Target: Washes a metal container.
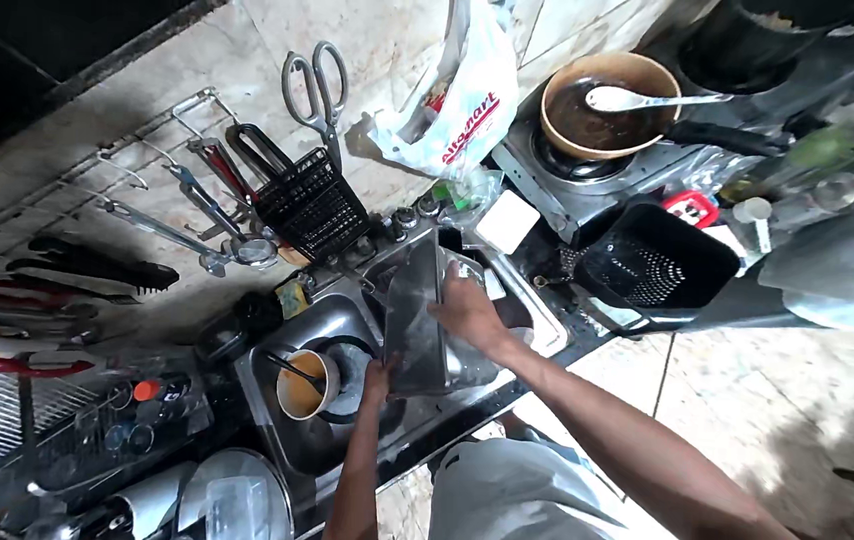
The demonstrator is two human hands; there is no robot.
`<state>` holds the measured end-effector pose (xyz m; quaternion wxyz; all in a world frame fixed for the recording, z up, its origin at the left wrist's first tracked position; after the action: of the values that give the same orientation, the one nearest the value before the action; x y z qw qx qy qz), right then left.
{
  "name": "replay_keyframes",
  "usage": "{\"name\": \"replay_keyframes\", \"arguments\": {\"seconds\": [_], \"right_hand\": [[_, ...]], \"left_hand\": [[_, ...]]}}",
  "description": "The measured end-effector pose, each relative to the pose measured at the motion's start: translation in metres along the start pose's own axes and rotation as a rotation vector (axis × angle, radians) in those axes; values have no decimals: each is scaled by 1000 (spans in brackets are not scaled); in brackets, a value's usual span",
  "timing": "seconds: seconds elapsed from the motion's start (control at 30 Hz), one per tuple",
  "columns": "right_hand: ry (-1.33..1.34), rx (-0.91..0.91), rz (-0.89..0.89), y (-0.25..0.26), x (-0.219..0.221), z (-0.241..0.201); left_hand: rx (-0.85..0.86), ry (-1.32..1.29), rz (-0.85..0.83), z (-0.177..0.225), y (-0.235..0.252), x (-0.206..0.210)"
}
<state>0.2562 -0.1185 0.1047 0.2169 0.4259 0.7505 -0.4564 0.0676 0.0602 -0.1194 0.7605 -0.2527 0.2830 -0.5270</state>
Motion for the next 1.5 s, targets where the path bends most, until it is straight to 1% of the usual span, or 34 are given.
{"name": "replay_keyframes", "arguments": {"seconds": [0.07,0.2,0.27,0.33,0.43,0.5,0.6,0.67,0.73,0.83,0.93,1.03,1.13,1.23,1.27,1.33,1.43,1.5], "right_hand": [[6,-3,-51,-2,6,-6],[30,-103,-123,16,9,-8],[57,-134,-146,23,8,0],[138,-144,-185,27,5,7],[304,-106,-263,28,5,15],[444,-84,-309,32,4,18],[549,-60,-351,41,-2,27],[587,-49,-385,48,-1,34],[615,-22,-415,52,4,41],[654,-7,-457,55,10,53],[696,-29,-508,62,21,66],[736,-12,-540,58,30,72],[721,-41,-500,47,39,78],[644,-109,-435,46,62,90],[572,-139,-391,47,67,92],[343,-192,-250,46,70,89],[-93,-255,-20,26,66,69],[-231,-366,101,13,79,48]], "left_hand": [[-62,-8,20,-5,-12,6],[-8,16,-5,-4,-11,15],[45,-93,-75,5,-4,21],[31,-264,-101,12,5,24],[-59,-439,-39,12,14,15],[-42,-486,8,25,3,4],[-38,-420,63,54,-34,-12],[-59,-375,89,65,-49,-20],[-98,-320,105,69,-57,-27],[-131,-325,146,81,-69,-36],[-117,-291,189,103,-80,-42],[-95,-223,221,117,-81,-50],[-47,-187,225,120,-82,-59],[12,-207,317,118,-88,-69],[39,-202,339,117,-88,-71],[128,-199,361,114,-85,-76],[304,-246,358,107,-74,-78],[382,-267,354,104,-70,-77]]}}
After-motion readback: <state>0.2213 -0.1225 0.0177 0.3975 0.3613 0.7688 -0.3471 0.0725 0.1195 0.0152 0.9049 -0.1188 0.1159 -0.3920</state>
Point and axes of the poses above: each hand's wrist, its own y-axis towards the middle knuckle, its own x-axis out of the palm, z = x × y, the point moved 10 cm from there along y, towards the middle knuckle, and after that the axes turned 2 degrees about x, right-handed, at the moved point
